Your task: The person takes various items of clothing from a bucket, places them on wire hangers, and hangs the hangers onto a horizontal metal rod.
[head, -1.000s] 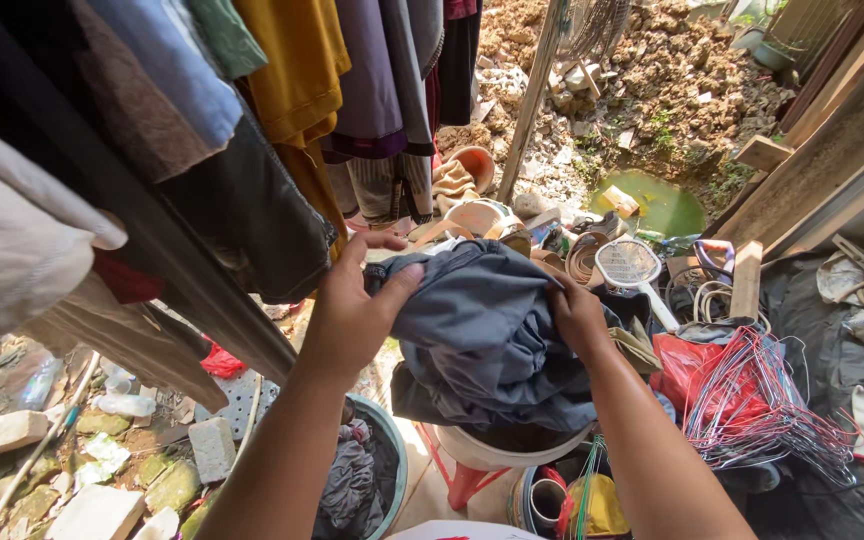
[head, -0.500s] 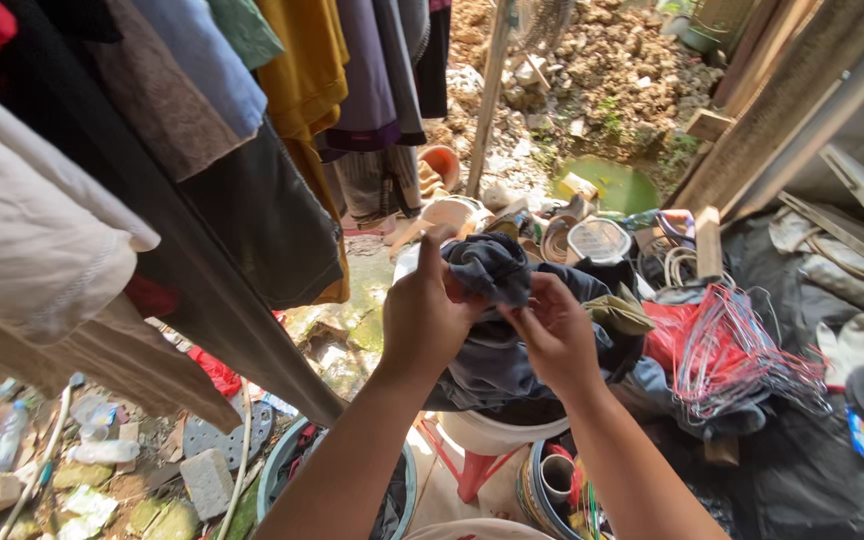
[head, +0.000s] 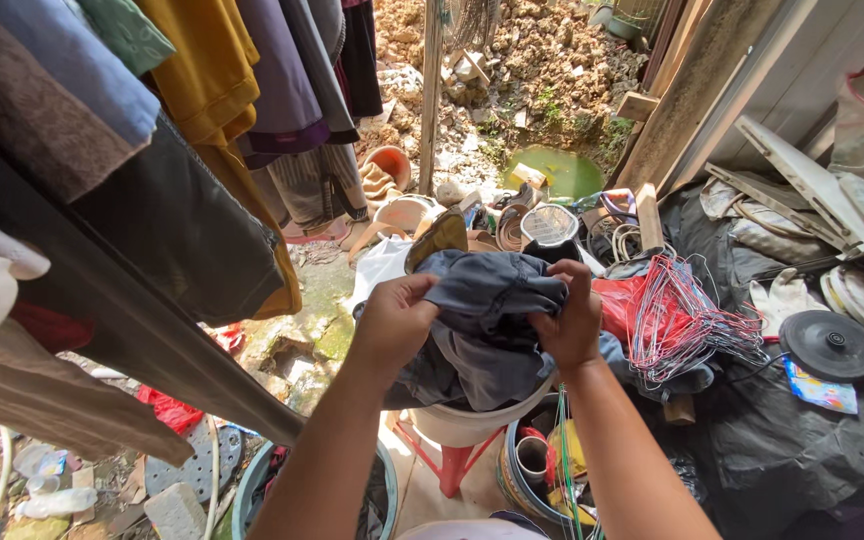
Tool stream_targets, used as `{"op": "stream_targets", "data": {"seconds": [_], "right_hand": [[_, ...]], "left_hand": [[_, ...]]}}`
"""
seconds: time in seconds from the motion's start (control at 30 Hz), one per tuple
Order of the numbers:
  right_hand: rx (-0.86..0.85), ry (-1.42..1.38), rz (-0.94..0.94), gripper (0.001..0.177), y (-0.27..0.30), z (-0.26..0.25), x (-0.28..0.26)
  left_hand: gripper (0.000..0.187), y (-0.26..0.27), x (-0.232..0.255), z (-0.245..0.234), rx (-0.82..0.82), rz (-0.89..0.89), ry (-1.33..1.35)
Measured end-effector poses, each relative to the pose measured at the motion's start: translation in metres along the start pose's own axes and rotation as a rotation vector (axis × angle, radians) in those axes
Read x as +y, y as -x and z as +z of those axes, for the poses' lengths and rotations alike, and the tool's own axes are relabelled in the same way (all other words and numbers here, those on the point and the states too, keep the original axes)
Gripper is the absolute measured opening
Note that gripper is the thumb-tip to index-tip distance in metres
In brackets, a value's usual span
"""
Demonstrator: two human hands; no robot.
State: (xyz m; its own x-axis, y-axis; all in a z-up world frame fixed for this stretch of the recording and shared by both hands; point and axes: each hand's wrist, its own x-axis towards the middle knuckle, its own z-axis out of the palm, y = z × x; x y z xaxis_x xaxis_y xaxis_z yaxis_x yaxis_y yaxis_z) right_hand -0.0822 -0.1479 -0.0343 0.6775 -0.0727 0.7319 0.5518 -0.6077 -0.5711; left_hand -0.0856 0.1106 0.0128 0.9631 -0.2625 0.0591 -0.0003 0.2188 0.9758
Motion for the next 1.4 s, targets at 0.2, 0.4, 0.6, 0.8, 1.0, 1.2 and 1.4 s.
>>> {"op": "stream_targets", "data": {"seconds": [0.2, 0.4, 0.6, 0.8, 1.0, 1.2, 1.4], "right_hand": [[-0.128, 0.08, -0.099, 0.044, -0.038, -0.011, -0.015], [-0.129, 0.078, -0.056, 0.038, -0.034, -0.021, -0.08], [-0.331, -1.074, 0.801, 0.026, -0.062, -0.05, -0.04], [-0.533, -1.806, 1.173, 0.033, -0.063, -0.07, -0.02], [-0.545, -1.625, 1.188, 0.04, -0.058, -0.076, -0.001], [-0.669, -1.485, 0.854, 0.057, -0.04, -0.075, -0.008], [-0.738, -1.27, 0.694, 0.08, -0.023, -0.063, -0.003]], "left_hand": [[0.029, 0.02, 0.031, 0.014, 0.228, -0.019, -0.297], [0.018, 0.007, 0.05, 0.058, 0.363, -0.061, -0.111], [0.018, -0.006, 0.015, 0.102, 0.501, 0.18, -0.332], [0.033, -0.011, -0.026, 0.099, -0.16, -0.351, 0.685], [0.043, 0.015, -0.03, 0.114, 0.503, 0.171, -0.097], [0.052, 0.044, -0.038, 0.136, 0.635, -0.09, -0.692], [0.035, 0.044, -0.071, 0.129, 0.618, 0.043, -0.124]]}}
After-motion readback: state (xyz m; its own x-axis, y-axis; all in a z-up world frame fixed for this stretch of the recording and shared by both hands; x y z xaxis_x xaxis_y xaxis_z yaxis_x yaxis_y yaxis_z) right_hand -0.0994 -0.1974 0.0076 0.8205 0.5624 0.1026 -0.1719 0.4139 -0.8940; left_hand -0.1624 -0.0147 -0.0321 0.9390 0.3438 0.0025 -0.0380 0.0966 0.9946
